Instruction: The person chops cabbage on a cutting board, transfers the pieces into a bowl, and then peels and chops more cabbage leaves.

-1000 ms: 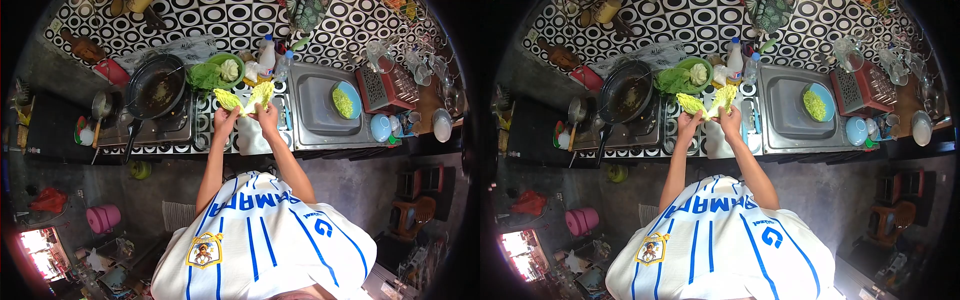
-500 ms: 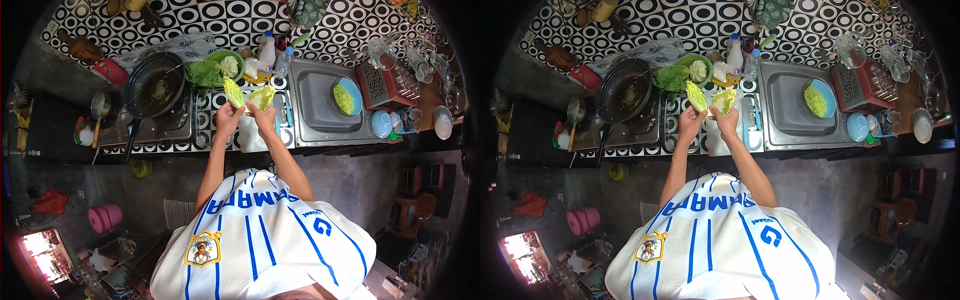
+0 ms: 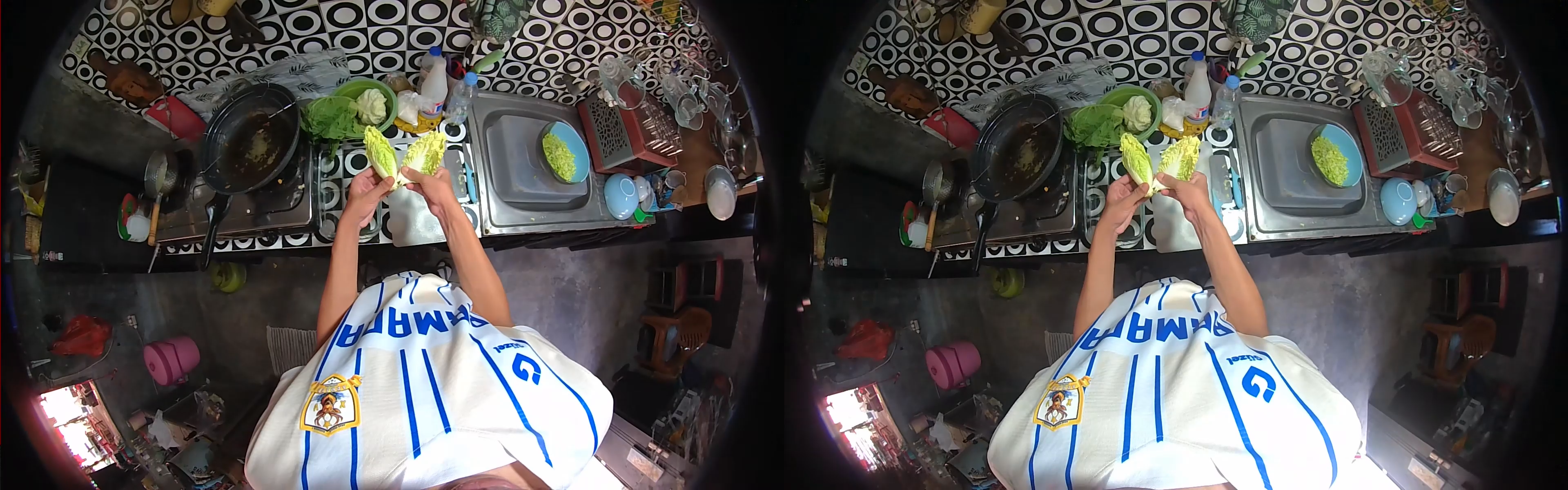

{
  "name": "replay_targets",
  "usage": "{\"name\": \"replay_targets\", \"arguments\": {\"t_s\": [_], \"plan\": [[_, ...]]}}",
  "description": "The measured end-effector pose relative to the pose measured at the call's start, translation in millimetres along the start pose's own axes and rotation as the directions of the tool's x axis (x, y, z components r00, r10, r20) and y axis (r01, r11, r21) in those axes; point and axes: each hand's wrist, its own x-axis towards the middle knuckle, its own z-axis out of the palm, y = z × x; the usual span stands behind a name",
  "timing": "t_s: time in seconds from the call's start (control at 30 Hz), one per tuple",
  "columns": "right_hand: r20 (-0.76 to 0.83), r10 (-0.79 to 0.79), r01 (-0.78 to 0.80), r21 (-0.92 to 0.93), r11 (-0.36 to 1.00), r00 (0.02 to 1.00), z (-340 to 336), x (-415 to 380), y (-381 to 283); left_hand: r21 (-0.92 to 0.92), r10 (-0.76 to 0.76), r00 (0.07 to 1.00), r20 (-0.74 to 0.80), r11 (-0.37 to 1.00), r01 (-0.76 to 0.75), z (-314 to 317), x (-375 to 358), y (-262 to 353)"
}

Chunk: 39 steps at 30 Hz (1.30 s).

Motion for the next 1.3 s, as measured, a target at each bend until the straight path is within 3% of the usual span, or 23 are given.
{"name": "replay_targets", "arguments": {"t_s": [0.23, 0.37, 0.4, 0.47, 0.5, 0.6, 0.77, 0.9, 1.1, 1.2, 1.3], "plan": [[0.028, 0.11, -0.112, 0.076, 0.991, 0.993, -8.3, -2.6, -6.1, 0.018, -0.019, 0.999, 0.032, 1.0, 0.019, 3.9, -1.3, 2.1], [-0.027, 0.034, -0.028, 0.224, 0.974, 0.999, -49.0, 30.8, 7.2, -0.06, -0.012, 1.0, -0.004, 0.998, 0.011, -4.2, -14.6, 2.7], [-0.03, -0.047, 0.051, 0.143, 0.988, 0.998, -64.6, 34.6, -0.9, -0.068, -0.017, 0.998, -0.054, 0.998, 0.013, -11.8, -21.0, 6.4], [-0.193, -0.127, 0.107, -0.108, 0.988, 0.973, -58.4, 14.7, -29.7, -0.021, -0.013, 0.998, -0.069, 1.0, 0.011, -34.7, -25.1, 3.3], [-0.165, -0.185, 0.147, -0.221, 0.964, 0.969, -63.7, 17.7, -27.7, 0.046, 0.006, 0.994, -0.105, 0.999, -0.001, -40.6, -25.2, 0.9], [-0.089, -0.151, 0.099, -0.429, 0.898, 0.984, -73.0, 29.4, -10.1, 0.213, 0.065, 0.984, -0.168, 0.977, -0.028, -45.3, -21.4, -3.2], [-0.127, -0.058, -0.004, -0.443, 0.897, 0.99, -94.6, 59.7, 67.2, 0.192, 0.074, 0.979, -0.19, 0.981, -0.037, -34.5, -20.8, -19.9], [-0.286, -0.089, -0.069, -0.5, 0.864, 0.954, -91.6, 54.0, 94.0, 0.15, 0.051, 0.976, -0.21, 0.989, -0.019, -31.7, -22.4, -37.9], [-0.282, -0.167, -0.048, -0.623, 0.781, 0.945, -95.8, 57.3, 111.7, 0.124, -0.049, 0.968, -0.247, 0.989, 0.082, -31.7, -23.9, -50.9], [-0.206, -0.364, 0.017, -0.853, 0.522, 0.908, -91.3, 56.6, 107.0, 0.133, -0.031, 0.972, -0.233, 0.989, 0.063, -35.1, -21.3, -55.8], [-0.094, -0.491, 0.131, -0.904, 0.406, 0.866, -68.7, 52.2, 89.7, 0.223, 0.001, 0.981, -0.196, 0.974, 0.043, -38.4, -17.1, -50.1]]}}
